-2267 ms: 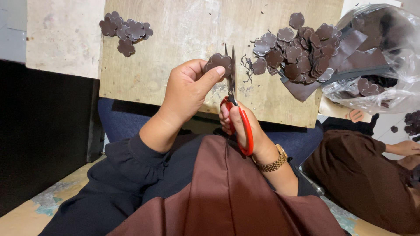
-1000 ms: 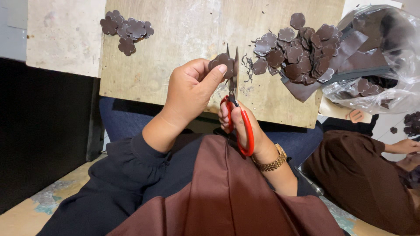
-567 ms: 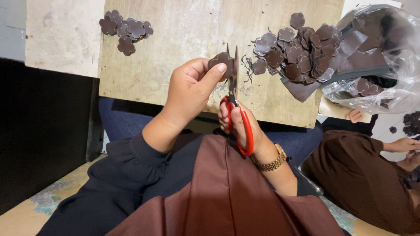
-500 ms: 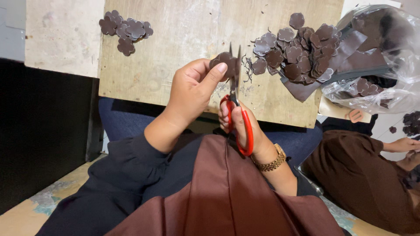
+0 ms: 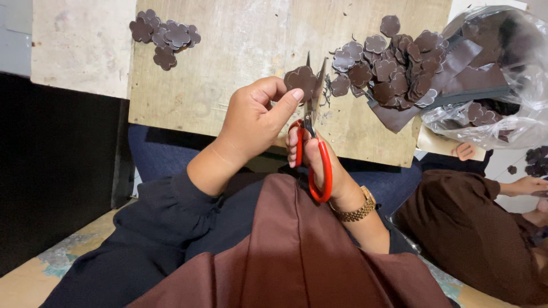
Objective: The person sits on the floor and uses red-handled scissors to trim the edges of small dark brown flower-shaped pieces. They hold each piece in the left hand and carefully cut around the perimeter with the right hand, placing the finished pieces on a wooden board.
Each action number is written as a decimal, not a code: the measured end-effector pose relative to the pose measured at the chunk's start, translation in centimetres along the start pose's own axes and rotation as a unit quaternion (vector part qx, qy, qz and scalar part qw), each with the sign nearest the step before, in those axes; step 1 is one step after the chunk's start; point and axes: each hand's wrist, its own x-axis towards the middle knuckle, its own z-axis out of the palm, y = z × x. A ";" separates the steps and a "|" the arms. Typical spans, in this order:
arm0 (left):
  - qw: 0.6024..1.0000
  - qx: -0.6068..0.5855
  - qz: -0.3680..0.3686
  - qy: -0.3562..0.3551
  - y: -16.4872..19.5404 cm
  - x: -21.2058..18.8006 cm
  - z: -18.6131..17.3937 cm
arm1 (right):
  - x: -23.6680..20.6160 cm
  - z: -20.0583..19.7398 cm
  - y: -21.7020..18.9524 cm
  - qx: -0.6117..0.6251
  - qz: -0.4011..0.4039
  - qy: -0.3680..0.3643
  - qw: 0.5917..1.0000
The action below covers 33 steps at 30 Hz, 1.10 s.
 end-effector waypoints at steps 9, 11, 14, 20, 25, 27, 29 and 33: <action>1.000 0.000 0.007 0.007 0.3 0.0 0.2 | 0.1 0.1 0.3 0.053 0.006 0.005 0.999; 1.000 -0.009 0.003 0.007 0.3 0.0 0.3 | 0.2 0.1 0.3 0.057 0.002 0.009 0.998; 1.000 -0.031 -0.002 0.005 0.4 -0.1 0.3 | 0.1 0.1 0.1 0.065 0.010 0.008 0.998; 0.998 -0.068 -0.004 -0.002 0.1 -0.1 0.1 | 0.0 0.1 -0.1 0.066 0.009 -0.006 0.998; 0.995 -0.102 -0.007 -0.010 -0.4 -0.2 0.1 | -0.2 -0.2 0.0 0.052 0.019 -0.009 0.998; 0.993 -0.115 -0.013 -0.022 -0.6 -0.2 -0.1 | -0.4 -0.2 0.1 0.048 0.025 -0.007 0.999; 0.993 -0.117 -0.015 -0.028 -0.7 -0.2 -0.3 | -0.4 -0.2 0.2 0.051 0.027 -0.011 0.998; 0.994 -0.103 -0.013 -0.029 -0.7 -0.1 -0.5 | -0.3 -0.3 0.3 0.043 0.025 -0.020 0.999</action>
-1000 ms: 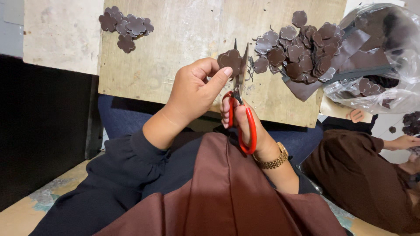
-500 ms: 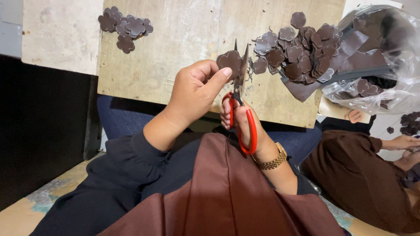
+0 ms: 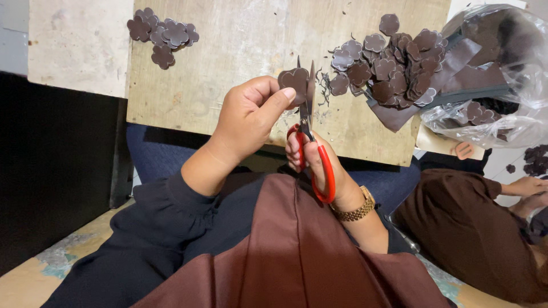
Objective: The person sits on the floor and uses red-handled scissors to trim the edges of small dark brown flower-shaped pieces. They hold each piece in the left hand and carefully cut around the perimeter with the right hand, placing the finished pieces on a wooden board.
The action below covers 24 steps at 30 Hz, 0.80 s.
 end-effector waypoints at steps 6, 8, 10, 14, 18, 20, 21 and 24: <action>1.000 -0.022 -0.014 -0.012 0.6 0.2 -0.4 | -0.2 -0.1 -0.4 -0.021 0.005 -0.005 1.000; 1.000 0.004 -0.013 -0.012 0.8 0.2 -0.6 | -0.2 0.0 -0.6 -0.032 0.003 -0.007 0.999; 0.999 0.035 -0.012 -0.011 1.0 0.3 -0.8 | -0.2 0.1 -0.7 -0.038 0.007 -0.008 0.999; 0.999 0.045 -0.010 -0.011 1.2 0.3 -1.0 | -0.3 0.1 -0.8 -0.040 0.015 -0.013 0.999; 0.998 0.063 -0.008 -0.010 1.3 0.3 -1.1 | -0.3 0.1 -0.7 -0.036 0.020 -0.012 0.999; 0.998 0.066 -0.008 -0.010 1.4 0.3 -1.1 | -0.3 0.1 -0.6 -0.032 0.022 -0.010 0.999; 0.997 0.070 -0.009 -0.010 1.4 0.3 -1.2 | -0.2 0.1 -0.6 -0.032 0.024 -0.008 0.999; 0.997 0.073 -0.006 -0.012 1.6 0.3 -1.2 | -0.2 0.1 -0.5 -0.031 0.029 -0.003 0.999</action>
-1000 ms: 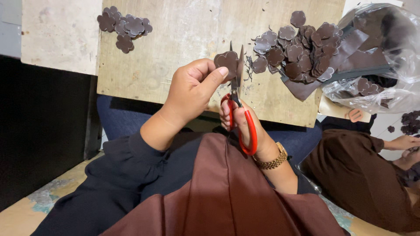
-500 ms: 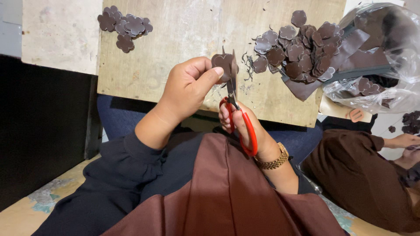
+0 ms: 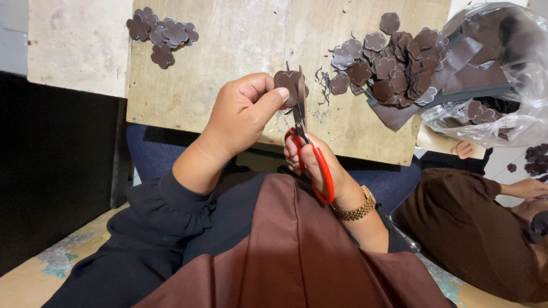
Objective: The person sits on the floor and uses red-handled scissors to trim the edges of small dark brown flower-shaped pieces. They hold each piece in the left hand and carefully cut around the perimeter with the right hand, placing the finished pieces on a wooden board.
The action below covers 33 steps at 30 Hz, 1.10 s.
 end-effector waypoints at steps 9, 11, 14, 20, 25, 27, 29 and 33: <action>0.996 0.094 0.007 -0.008 0.5 0.0 -0.3 | 0.3 0.1 -0.2 -0.028 -0.015 -0.008 0.999; 0.995 0.096 0.004 -0.007 0.5 -0.1 -0.3 | 0.3 0.1 -0.2 -0.030 -0.012 -0.008 0.999; 0.996 0.094 0.011 -0.003 0.4 -0.1 -0.2 | 0.2 0.0 0.0 0.009 -0.002 0.004 1.000; 0.997 0.071 0.003 -0.002 0.1 -0.1 -0.2 | 0.3 -0.1 0.2 0.023 0.000 -0.004 1.000; 0.998 0.062 0.004 -0.001 0.0 -0.2 -0.1 | 0.1 0.0 -0.1 0.036 -0.007 -0.024 0.999; 0.998 0.058 0.005 -0.001 -0.1 -0.2 -0.1 | 0.0 0.1 -0.3 0.029 -0.010 -0.024 0.999; 0.999 0.048 0.004 -0.001 -0.3 -0.2 -0.1 | 0.0 0.1 -0.4 0.018 -0.011 -0.021 1.000; 1.000 0.005 0.022 0.000 -0.7 -0.1 0.2 | 0.0 0.0 -0.3 0.022 -0.006 -0.022 1.000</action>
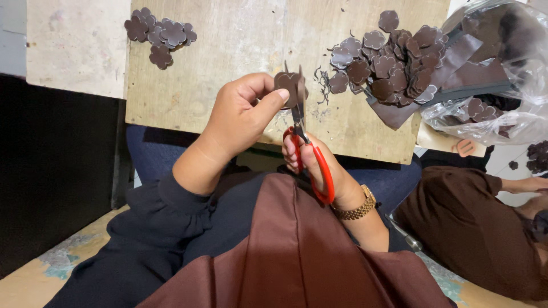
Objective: The person sits on the floor and uses red-handled scissors to trim the edges of small dark brown flower-shaped pieces. They hold each piece in the left hand and carefully cut around the perimeter with the right hand, placing the finished pieces on a wooden board.
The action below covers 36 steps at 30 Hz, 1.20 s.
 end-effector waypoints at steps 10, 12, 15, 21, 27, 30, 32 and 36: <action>0.992 -0.101 -0.071 -0.033 0.2 0.2 0.2 | 0.0 -0.2 0.1 -0.066 -0.021 -0.004 0.998; 0.992 -0.091 -0.073 -0.035 0.4 0.2 0.2 | 0.0 -0.1 0.1 -0.072 -0.019 -0.001 0.997; 0.993 -0.084 -0.084 -0.030 0.5 0.2 0.1 | -0.1 -0.1 0.2 -0.061 -0.013 -0.001 0.998; 0.994 -0.101 -0.044 -0.026 0.0 0.2 0.2 | -0.1 -0.6 0.7 -0.037 0.000 0.002 0.999; 0.991 -0.121 -0.046 -0.031 -0.2 0.4 0.5 | 0.1 -0.5 0.7 -0.054 -0.005 0.006 0.999; 0.984 -0.159 -0.069 -0.043 -0.1 0.4 0.7 | 0.1 -0.3 0.5 -0.059 -0.016 0.010 0.998; 0.978 -0.182 -0.090 -0.050 -0.1 0.3 0.8 | 0.1 -0.2 0.4 -0.056 -0.019 0.023 0.998; 0.976 -0.182 -0.103 -0.052 -0.2 0.3 0.9 | 0.0 -0.2 0.1 -0.068 -0.023 0.012 0.997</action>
